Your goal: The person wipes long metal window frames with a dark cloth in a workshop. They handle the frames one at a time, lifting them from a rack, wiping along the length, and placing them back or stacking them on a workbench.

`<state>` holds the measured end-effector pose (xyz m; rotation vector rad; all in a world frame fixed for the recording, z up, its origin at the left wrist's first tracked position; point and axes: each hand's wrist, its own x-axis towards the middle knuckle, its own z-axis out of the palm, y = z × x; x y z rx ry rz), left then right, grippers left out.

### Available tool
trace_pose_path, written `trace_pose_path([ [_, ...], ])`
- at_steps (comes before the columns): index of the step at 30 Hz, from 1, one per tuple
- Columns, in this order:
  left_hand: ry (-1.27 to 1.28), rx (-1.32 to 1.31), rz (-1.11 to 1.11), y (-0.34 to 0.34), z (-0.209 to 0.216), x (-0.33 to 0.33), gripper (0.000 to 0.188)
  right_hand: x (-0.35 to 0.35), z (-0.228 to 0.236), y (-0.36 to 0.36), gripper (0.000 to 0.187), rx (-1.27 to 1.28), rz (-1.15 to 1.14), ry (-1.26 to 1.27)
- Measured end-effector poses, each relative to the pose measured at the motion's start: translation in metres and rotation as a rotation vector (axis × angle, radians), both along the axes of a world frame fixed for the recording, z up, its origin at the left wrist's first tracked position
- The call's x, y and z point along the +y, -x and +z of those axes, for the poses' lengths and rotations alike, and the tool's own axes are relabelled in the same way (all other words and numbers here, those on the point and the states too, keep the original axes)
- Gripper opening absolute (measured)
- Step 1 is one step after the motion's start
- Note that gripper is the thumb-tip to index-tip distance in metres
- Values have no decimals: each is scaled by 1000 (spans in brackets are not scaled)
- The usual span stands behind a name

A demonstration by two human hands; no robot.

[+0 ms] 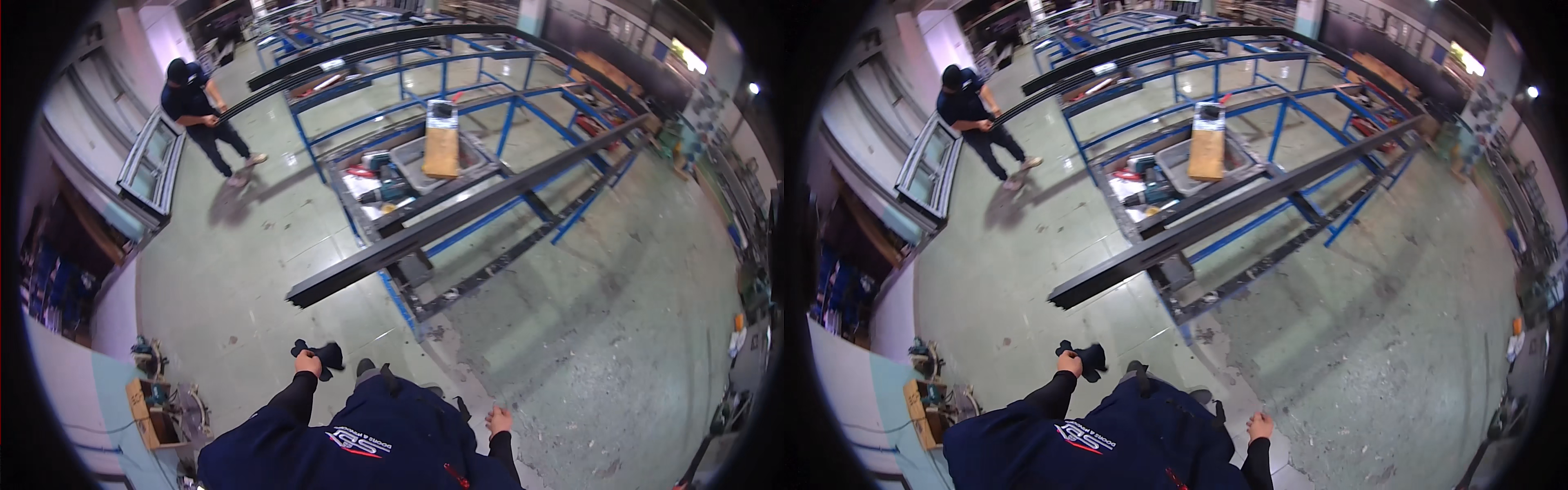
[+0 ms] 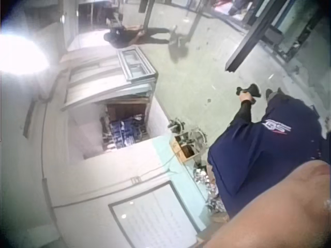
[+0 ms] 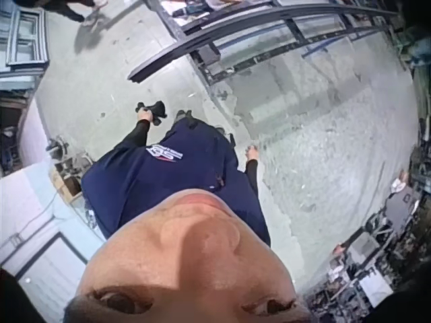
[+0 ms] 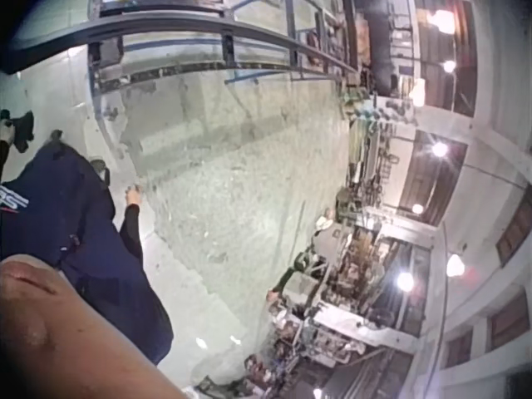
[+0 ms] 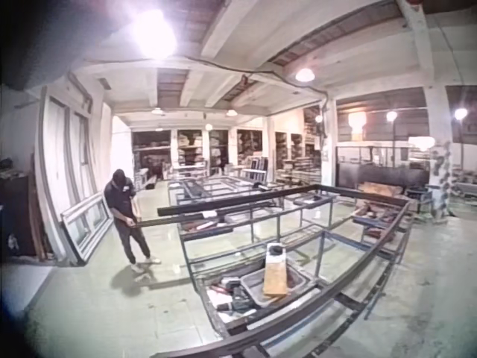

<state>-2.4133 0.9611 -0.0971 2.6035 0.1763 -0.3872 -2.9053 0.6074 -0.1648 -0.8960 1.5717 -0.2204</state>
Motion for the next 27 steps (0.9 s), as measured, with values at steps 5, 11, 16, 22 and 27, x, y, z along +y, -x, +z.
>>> trace_pose_path([
  [5,-116,243,-469,26,-13,-109,33,7,-24,142,40,337,-30,-68],
  [11,-340,418,-927,75,-26,-218,34,23,-30,159,30,126,-409,-43],
  [16,-407,506,-1007,112,-54,-289,32,-38,-13,103,18,-7,-205,-107],
  [22,-298,505,-986,148,-66,-391,30,-226,17,76,24,-88,-251,3],
  [27,-158,347,-896,167,-71,-545,26,-370,14,137,28,-13,-171,126],
])
